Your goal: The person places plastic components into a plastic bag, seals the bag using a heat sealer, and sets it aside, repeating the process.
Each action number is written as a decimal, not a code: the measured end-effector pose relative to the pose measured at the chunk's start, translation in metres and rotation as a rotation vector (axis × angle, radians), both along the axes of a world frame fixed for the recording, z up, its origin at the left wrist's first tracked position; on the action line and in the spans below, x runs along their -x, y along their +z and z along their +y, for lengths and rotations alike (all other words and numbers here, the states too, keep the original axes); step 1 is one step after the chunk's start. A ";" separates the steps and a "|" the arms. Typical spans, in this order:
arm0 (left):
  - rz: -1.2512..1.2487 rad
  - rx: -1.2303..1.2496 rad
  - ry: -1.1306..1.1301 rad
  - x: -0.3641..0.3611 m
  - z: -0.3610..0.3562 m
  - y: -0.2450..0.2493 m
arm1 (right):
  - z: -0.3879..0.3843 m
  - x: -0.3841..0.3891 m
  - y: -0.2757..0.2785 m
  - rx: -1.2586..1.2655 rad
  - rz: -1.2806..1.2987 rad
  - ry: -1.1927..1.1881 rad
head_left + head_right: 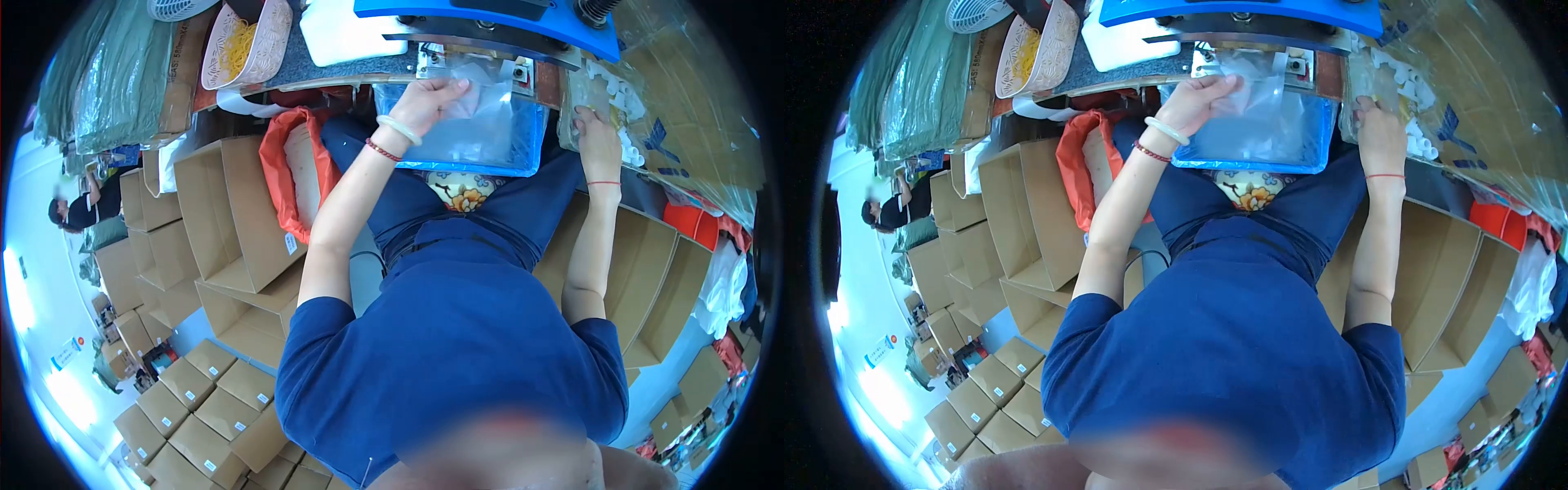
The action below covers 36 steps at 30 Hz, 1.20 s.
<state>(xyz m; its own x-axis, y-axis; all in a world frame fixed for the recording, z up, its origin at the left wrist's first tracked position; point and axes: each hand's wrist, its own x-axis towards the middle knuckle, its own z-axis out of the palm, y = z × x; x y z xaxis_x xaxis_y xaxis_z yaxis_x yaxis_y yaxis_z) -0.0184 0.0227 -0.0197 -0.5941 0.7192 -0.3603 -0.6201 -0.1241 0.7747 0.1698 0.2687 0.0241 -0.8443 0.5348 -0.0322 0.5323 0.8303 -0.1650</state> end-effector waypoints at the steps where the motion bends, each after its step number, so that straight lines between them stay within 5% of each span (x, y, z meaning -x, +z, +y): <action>1: 0.253 0.211 -0.046 0.007 -0.011 0.005 | 0.008 0.001 -0.011 0.005 0.002 0.007; 3: 0.890 0.416 0.360 0.040 -0.024 -0.005 | 0.023 0.007 -0.033 -0.005 0.291 0.100; 4: 0.879 0.429 0.357 0.054 -0.035 -0.008 | 0.021 0.005 -0.036 0.005 0.279 0.104; 6: 1.816 0.639 0.434 0.091 -0.050 -0.006 | 0.025 0.010 -0.035 0.049 0.282 0.083; 7: 1.623 0.628 0.003 0.095 -0.062 -0.014 | 0.026 0.007 -0.033 0.045 0.283 0.087; 9: 2.024 0.743 0.019 0.066 -0.081 -0.024 | 0.025 -0.001 -0.028 -0.008 0.509 0.128; 12: 1.784 0.735 0.228 0.057 -0.095 -0.021 | -0.008 0.005 0.021 0.269 0.558 -0.152; 14: 1.630 0.699 0.276 0.046 -0.089 0.003 | -0.044 0.011 0.043 0.559 0.615 -0.095; 17: 1.077 0.555 0.246 0.016 -0.080 0.037 | -0.097 0.019 0.031 0.939 0.613 0.095; 24: 0.837 0.358 -0.011 -0.021 -0.061 0.077 | -0.106 0.049 0.085 0.580 0.901 0.438; 29: 0.609 0.265 -0.237 -0.018 -0.056 0.080 | -0.080 0.052 0.090 0.543 0.454 0.615; 32: 0.462 0.198 -0.350 -0.014 -0.051 0.069 | -0.075 0.053 0.090 0.675 0.428 0.465; 36: 0.484 0.270 -0.172 -0.019 -0.046 0.054 | -0.081 0.050 0.074 0.853 0.576 0.229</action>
